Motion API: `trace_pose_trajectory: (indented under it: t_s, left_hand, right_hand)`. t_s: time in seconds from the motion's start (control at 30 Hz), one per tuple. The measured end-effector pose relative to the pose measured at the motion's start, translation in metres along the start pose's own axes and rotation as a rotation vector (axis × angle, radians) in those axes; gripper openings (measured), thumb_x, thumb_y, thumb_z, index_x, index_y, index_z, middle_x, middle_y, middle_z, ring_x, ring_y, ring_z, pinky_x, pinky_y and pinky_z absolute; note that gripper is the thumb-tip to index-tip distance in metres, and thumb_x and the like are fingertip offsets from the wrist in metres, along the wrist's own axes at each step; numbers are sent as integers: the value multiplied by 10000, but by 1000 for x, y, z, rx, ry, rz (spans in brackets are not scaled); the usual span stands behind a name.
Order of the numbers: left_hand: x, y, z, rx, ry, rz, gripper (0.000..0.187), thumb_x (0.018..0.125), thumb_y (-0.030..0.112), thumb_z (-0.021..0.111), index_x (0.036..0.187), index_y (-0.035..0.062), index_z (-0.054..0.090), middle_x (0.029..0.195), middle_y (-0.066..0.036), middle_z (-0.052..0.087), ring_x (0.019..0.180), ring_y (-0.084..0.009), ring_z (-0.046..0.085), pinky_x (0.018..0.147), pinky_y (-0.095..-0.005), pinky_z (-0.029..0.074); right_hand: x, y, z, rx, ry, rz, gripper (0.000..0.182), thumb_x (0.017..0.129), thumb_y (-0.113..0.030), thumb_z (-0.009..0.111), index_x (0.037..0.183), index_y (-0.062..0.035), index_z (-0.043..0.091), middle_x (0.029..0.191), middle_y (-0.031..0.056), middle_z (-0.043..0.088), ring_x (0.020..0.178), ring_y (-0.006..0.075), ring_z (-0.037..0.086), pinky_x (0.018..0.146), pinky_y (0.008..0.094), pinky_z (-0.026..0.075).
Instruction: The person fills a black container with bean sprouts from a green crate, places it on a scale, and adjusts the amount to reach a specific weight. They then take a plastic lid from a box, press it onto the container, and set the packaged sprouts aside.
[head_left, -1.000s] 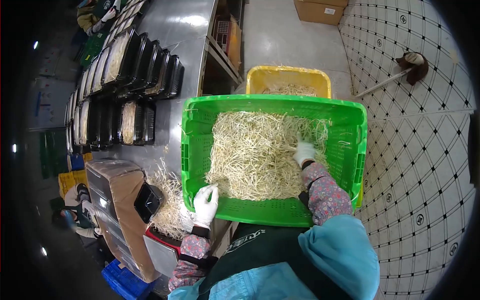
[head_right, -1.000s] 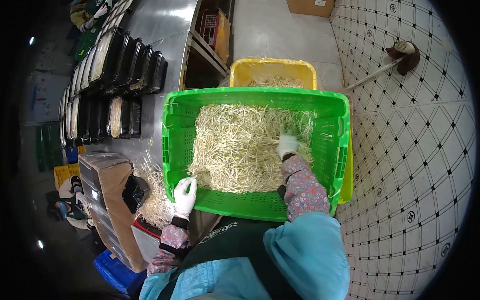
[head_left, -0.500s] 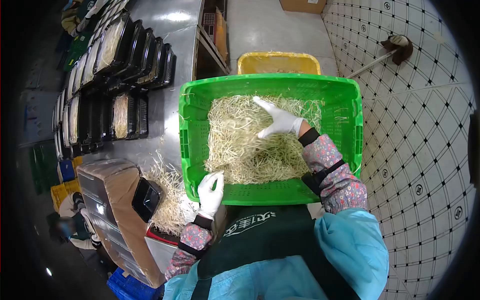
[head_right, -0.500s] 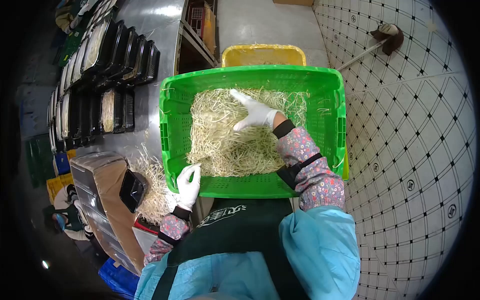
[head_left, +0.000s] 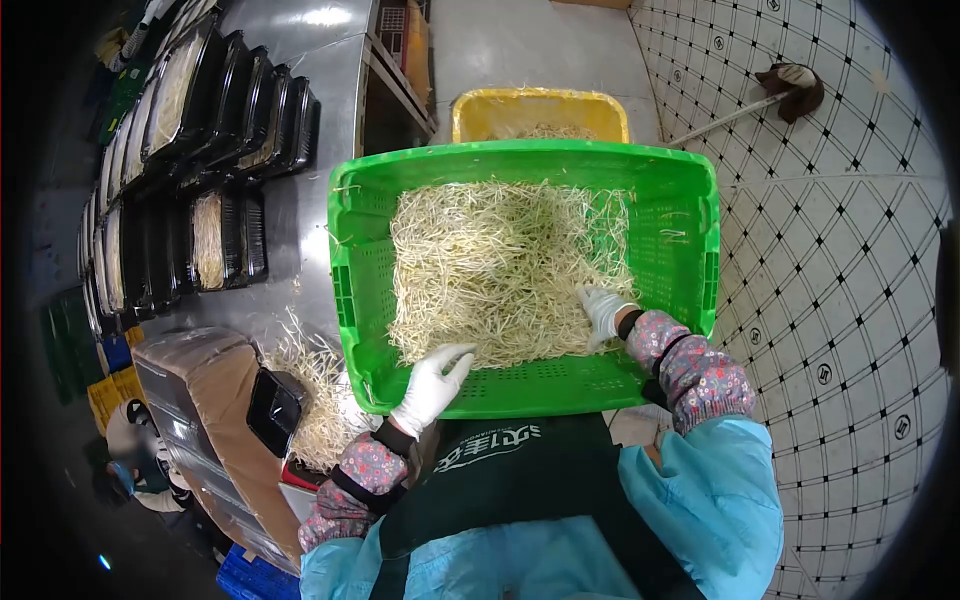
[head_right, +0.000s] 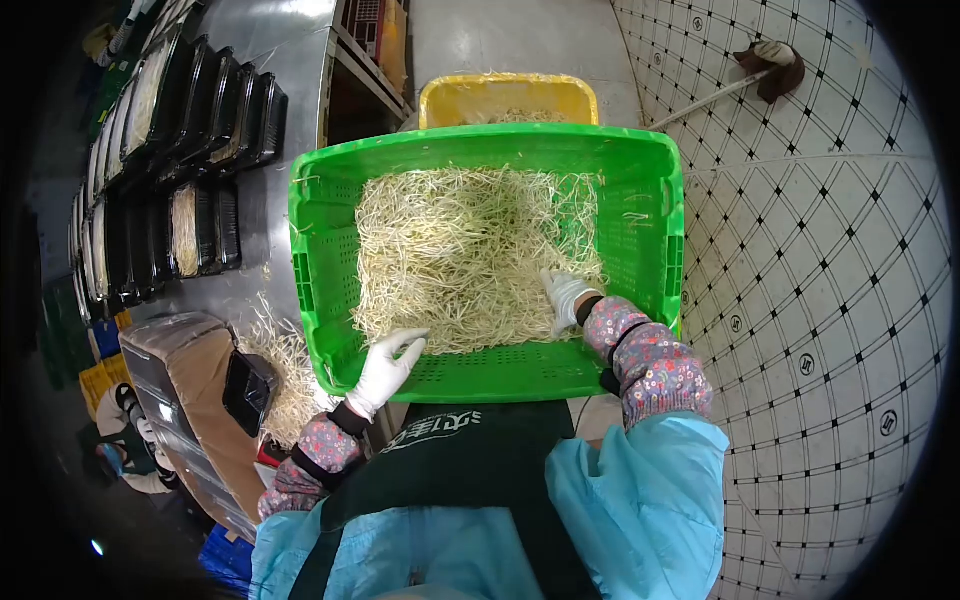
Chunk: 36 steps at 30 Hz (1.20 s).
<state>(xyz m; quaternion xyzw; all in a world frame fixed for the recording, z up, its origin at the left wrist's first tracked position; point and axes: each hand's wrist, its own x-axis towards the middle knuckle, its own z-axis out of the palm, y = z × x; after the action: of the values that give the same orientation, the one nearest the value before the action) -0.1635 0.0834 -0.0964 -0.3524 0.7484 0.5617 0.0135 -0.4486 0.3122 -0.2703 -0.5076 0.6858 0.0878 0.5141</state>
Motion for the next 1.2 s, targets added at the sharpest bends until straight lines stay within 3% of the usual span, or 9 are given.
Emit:
trace_pose_trajectory:
  t_s: [0.13, 0.3, 0.53, 0.67, 0.8, 0.87, 1.0, 1.03, 1.2]
  left_hand:
    - [23, 21, 18, 46, -149, 74, 219, 914, 67, 660, 1126, 24, 693, 1061, -138, 702, 979, -249, 676, 862, -313, 518]
    - [31, 19, 9, -17, 47, -7, 222, 952, 97, 627, 1151, 20, 686, 1071, -127, 700, 998, -212, 659, 905, -295, 495]
    - [38, -14, -32, 186, 273, -7, 420, 890, 135, 680, 1290, 34, 605, 1300, -169, 599, 1226, -292, 560, 1056, -352, 425]
    - [78, -27, -32, 540, 25, 90, 790, 835, 253, 723, 1507, 89, 343, 1519, -231, 360, 1390, -389, 360, 1163, -416, 303]
    - [88, -41, -14, 843, -389, 31, 772, 852, 270, 704, 1527, 235, 331, 1576, -280, 211, 1419, -472, 288, 1145, -468, 338]
    - [67, -35, -7, 870, -509, 49, 709, 859, 265, 691, 1500, 263, 388, 1608, -237, 155, 1421, -529, 242, 1142, -506, 343]
    - [21, -36, -15, 797, -766, 70, 496, 905, 291, 648, 1392, 257, 557, 1635, -146, 170, 1433, -519, 227, 1144, -526, 334]
    - [13, -25, -24, 721, -681, 125, 424, 925, 306, 636, 1329, 180, 619, 1549, -154, 380, 1379, -441, 395, 1102, -478, 401]
    - [30, 20, -84, 416, -601, -129, 403, 951, 335, 635, 1229, 45, 666, 1221, -185, 669, 1126, -294, 651, 988, -328, 492]
  right_hand:
    - [-18, -35, -16, -169, 56, 62, 1403, 484, -414, 953, 1549, -28, 125, 1474, 303, 354, 1350, 414, 409, 1090, 494, 367]
    - [1, -19, -9, -38, 100, -10, 1040, 687, -144, 789, 1543, -81, 201, 1263, 249, 518, 1185, 377, 539, 942, 465, 484]
    - [-1, -24, -18, -76, 144, -2, 930, 740, -91, 721, 1534, -134, 240, 1184, 204, 548, 1093, 373, 586, 895, 467, 512]
    - [27, -3, -22, -17, 22, 65, 762, 717, -166, 733, 1428, -147, 459, 1181, 194, 646, 1079, 363, 634, 899, 444, 519]
    - [-6, 7, -73, 78, 44, 133, 665, 686, -249, 769, 1316, -153, 580, 1103, 191, 693, 1023, 369, 660, 877, 435, 535]
    - [-37, -4, -106, 175, 246, 101, 675, 661, -283, 797, 1294, -157, 599, 1079, 192, 696, 1011, 372, 661, 869, 424, 537]
    - [-83, -75, -176, 163, 547, -116, 720, 647, -292, 804, 1312, -137, 576, 1126, 164, 677, 983, 348, 667, 854, 417, 534]
    - [-79, -99, -188, 175, 545, -174, 747, 650, -302, 803, 1335, -142, 551, 1159, 170, 658, 1010, 354, 655, 858, 425, 531]
    - [-30, -179, -182, -28, 567, -300, 890, 706, -397, 793, 1465, -143, 403, 1365, 207, 539, 1212, 386, 553, 977, 442, 479]
